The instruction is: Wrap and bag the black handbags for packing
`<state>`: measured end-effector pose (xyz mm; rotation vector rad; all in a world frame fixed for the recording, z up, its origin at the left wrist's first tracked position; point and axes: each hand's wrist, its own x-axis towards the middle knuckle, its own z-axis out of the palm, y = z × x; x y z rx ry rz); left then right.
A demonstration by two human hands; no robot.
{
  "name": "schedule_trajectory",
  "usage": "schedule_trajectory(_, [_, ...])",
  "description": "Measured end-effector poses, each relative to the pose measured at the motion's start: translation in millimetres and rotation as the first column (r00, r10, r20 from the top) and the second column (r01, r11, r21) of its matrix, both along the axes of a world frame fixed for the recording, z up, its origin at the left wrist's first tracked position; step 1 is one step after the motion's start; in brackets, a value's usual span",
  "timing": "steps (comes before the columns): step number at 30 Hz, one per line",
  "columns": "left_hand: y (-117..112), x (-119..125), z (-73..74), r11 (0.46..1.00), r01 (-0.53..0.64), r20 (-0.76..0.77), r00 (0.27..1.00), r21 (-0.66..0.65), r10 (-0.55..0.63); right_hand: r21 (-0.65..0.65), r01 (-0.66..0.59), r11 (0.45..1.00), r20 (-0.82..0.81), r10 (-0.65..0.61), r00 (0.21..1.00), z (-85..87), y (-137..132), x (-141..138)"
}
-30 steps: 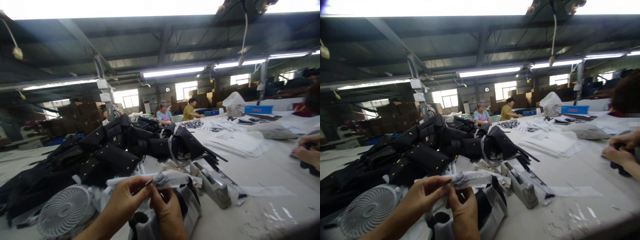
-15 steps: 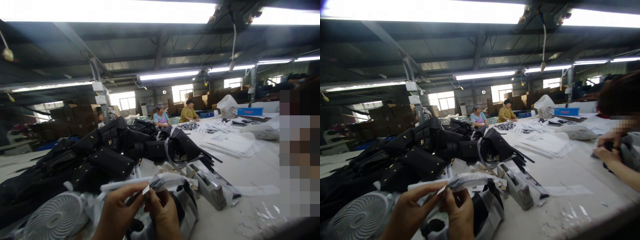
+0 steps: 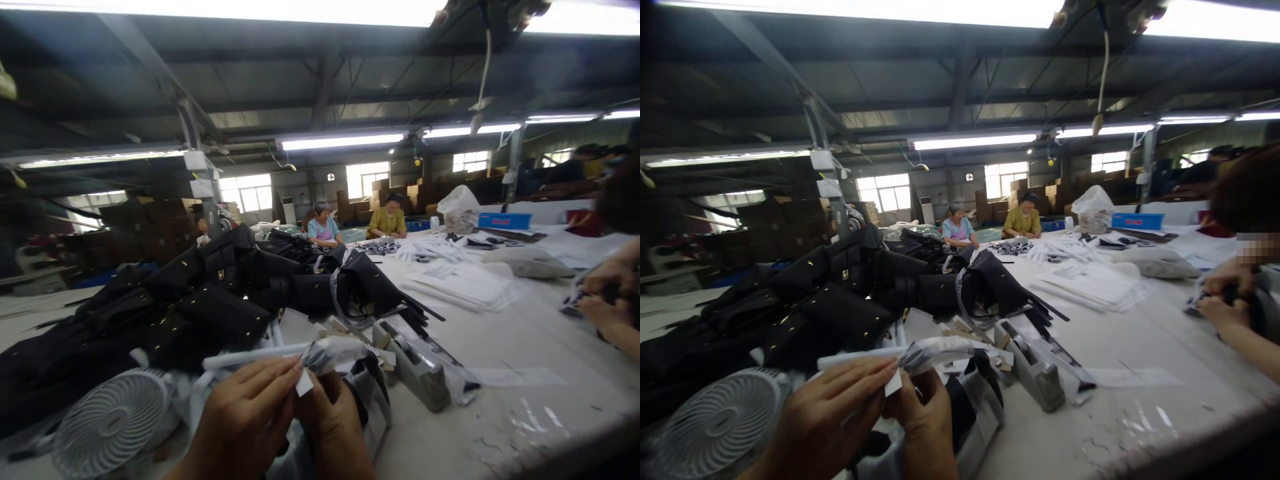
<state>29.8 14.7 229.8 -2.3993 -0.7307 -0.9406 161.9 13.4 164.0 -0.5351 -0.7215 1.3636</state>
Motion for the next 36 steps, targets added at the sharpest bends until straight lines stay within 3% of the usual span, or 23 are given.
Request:
schedule_trajectory(5, [-6.1,-3.2,-1.6,0.998,-0.033,-0.096,0.995,0.045,0.037,-0.038,-0.042,0.998,-0.048,0.040,0.998,-0.4,-1.9,0.8])
schedule_trajectory(10, [-4.9,-8.6,-5.5,0.995,-0.090,-0.126,0.988,0.029,0.093,-0.010,-0.074,0.997,-0.203,0.071,0.977,-3.7,-3.1,4.3])
schedule_trajectory(13, [-3.3,-9.5,-6.1,0.994,-0.093,-0.078,0.993,-0.059,0.088,0.039,-0.086,0.996,-0.083,0.089,0.993,-3.2,-4.5,9.0])
schedule_trajectory(15, [-1.8,-9.0,-4.7,0.978,-0.071,0.024,0.997,-0.196,0.078,0.037,-0.077,0.996,0.011,0.077,0.997,-2.5,-5.1,12.0])
schedule_trajectory(17, [0.8,-7.9,-1.5,0.913,-0.015,0.182,0.978,-0.407,0.098,0.017,-0.055,0.998,0.061,0.054,0.997,-2.2,-5.2,14.3])
schedule_trajectory(18, [2.7,-7.1,0.7,0.853,0.030,0.260,0.958,-0.521,0.125,0.012,-0.042,0.999,0.084,0.041,0.996,-2.4,-5.1,15.2])
schedule_trajectory(22, [14.5,-3.7,9.0,0.478,0.279,0.431,0.869,-0.833,0.243,0.030,0.000,1.000,0.171,-0.005,0.985,-2.6,-4.5,18.4])
schedule_trajectory(24, [21.4,-2.7,10.4,0.304,0.377,0.456,0.853,-0.875,0.255,0.039,0.012,0.999,0.189,-0.019,0.982,-1.9,-4.6,19.8])
schedule_trajectory(26, [27.9,-2.2,10.1,0.189,0.425,0.461,0.856,-0.885,0.234,0.040,0.022,0.999,0.210,-0.030,0.977,-0.7,-4.9,20.8])
schedule_trajectory(28, [33.4,-2.2,9.1,0.146,0.419,0.442,0.874,-0.896,0.202,0.049,0.042,0.998,0.226,-0.052,0.973,0.0,-5.4,20.9])
schedule_trajectory(31, [37.5,-2.6,8.1,0.155,0.383,0.408,0.892,-0.911,0.192,0.080,0.063,0.995,0.203,-0.078,0.976,-0.9,-5.9,19.9])
schedule_trajectory(36, [31.1,-4.2,6.9,0.150,0.381,0.406,0.890,-0.912,0.208,0.100,-0.043,0.994,0.214,0.021,0.977,-6.6,-5.2,19.8])
